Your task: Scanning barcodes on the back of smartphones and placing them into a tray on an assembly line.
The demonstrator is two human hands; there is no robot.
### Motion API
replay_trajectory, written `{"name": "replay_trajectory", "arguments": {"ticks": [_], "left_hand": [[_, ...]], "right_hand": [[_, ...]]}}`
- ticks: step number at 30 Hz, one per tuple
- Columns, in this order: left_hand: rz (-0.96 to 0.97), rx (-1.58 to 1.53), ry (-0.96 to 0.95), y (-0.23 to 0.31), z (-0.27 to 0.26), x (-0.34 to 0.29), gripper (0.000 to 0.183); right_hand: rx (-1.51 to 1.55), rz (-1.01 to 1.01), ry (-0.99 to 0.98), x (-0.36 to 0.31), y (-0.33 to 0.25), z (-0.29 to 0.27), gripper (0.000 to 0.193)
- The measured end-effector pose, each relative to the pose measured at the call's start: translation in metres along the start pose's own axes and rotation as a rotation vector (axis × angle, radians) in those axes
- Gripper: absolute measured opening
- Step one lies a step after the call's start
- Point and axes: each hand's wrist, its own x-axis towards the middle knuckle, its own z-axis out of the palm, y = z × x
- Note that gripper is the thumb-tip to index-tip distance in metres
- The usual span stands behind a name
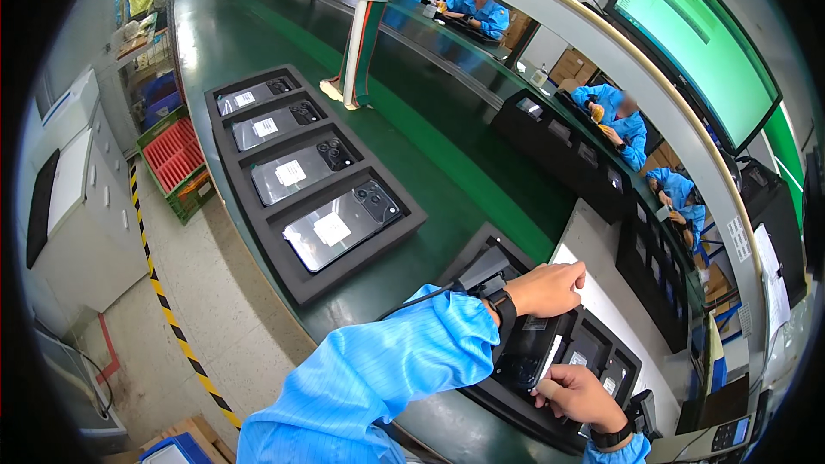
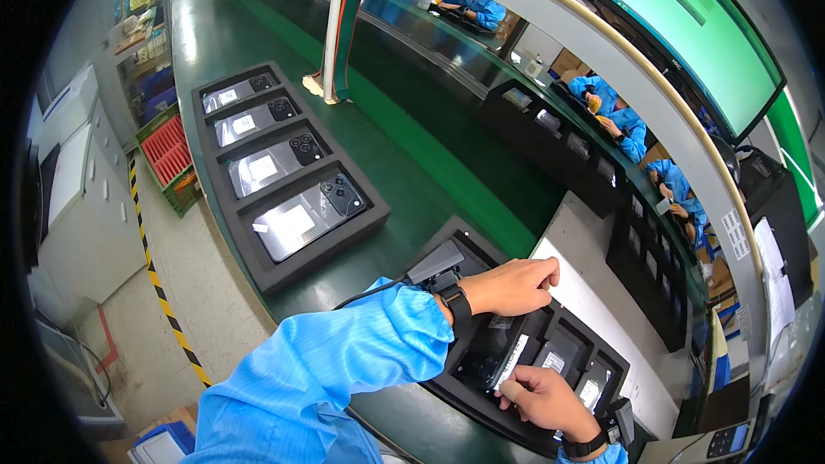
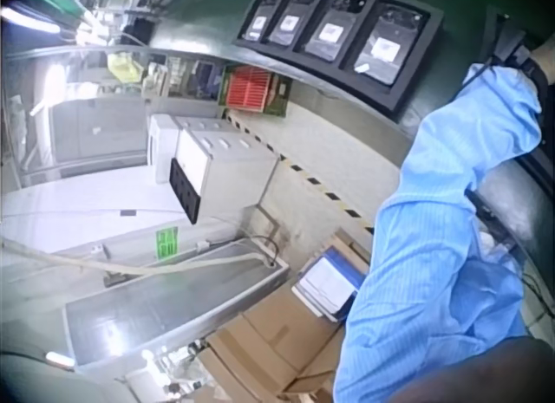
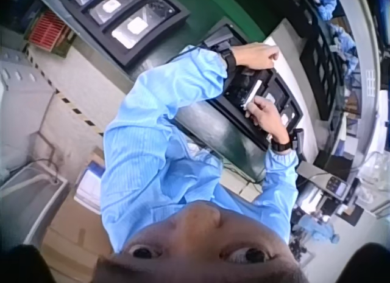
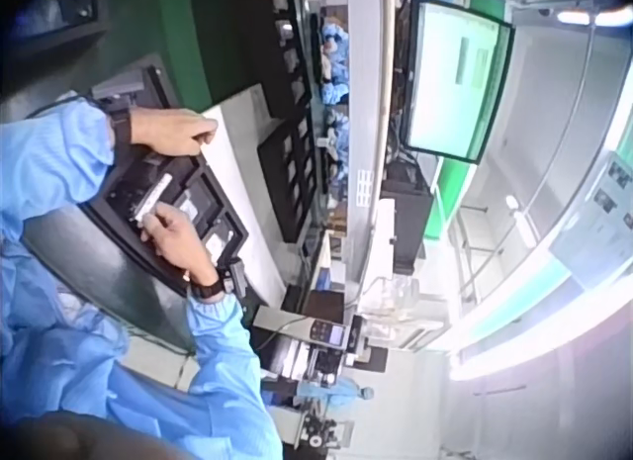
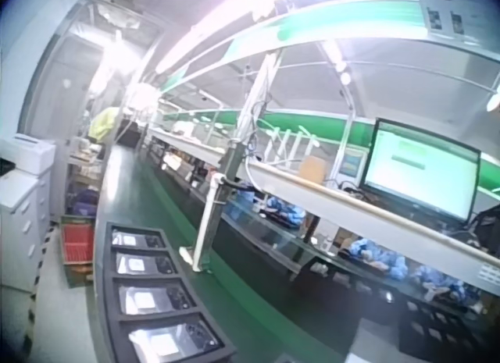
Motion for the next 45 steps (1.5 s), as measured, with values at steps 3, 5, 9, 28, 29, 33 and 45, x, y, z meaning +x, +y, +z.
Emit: {"name": "replay_trajectory", "arguments": {"ticks": [3,5,9,28,29,33,45], "left_hand": [[0.004,-0.006,-0.013,0.0,0.0,0.002,0.024],[0.014,-0.015,0.0,0.0,-0.001,0.001,0.024],[-0.092,-0.039,-0.013,-0.006,-0.004,-0.004,0.026],[0.034,-0.067,-0.001,0.003,-0.007,-0.006,0.027],[0.025,-0.043,-0.015,0.004,-0.008,-0.006,0.028],[0.026,-0.02,-0.028,0.006,-0.008,-0.006,0.029],[0.047,0.015,-0.018,0.001,-0.006,-0.008,0.029]], "right_hand": [[-0.011,0.019,-0.003,0.001,-0.004,-0.001,0.017],[-0.017,0.023,-0.005,0.001,-0.004,0.0,0.017],[0.004,-0.063,-0.047,0.003,0.003,0.006,0.025],[-0.301,-0.258,0.077,0.003,0.005,0.009,0.025],[-0.31,-0.281,0.1,0.003,0.005,0.01,0.024],[-0.312,-0.334,0.161,0.003,0.005,0.013,0.023],[-0.189,-0.254,0.161,-0.001,0.004,0.017,0.021]]}}
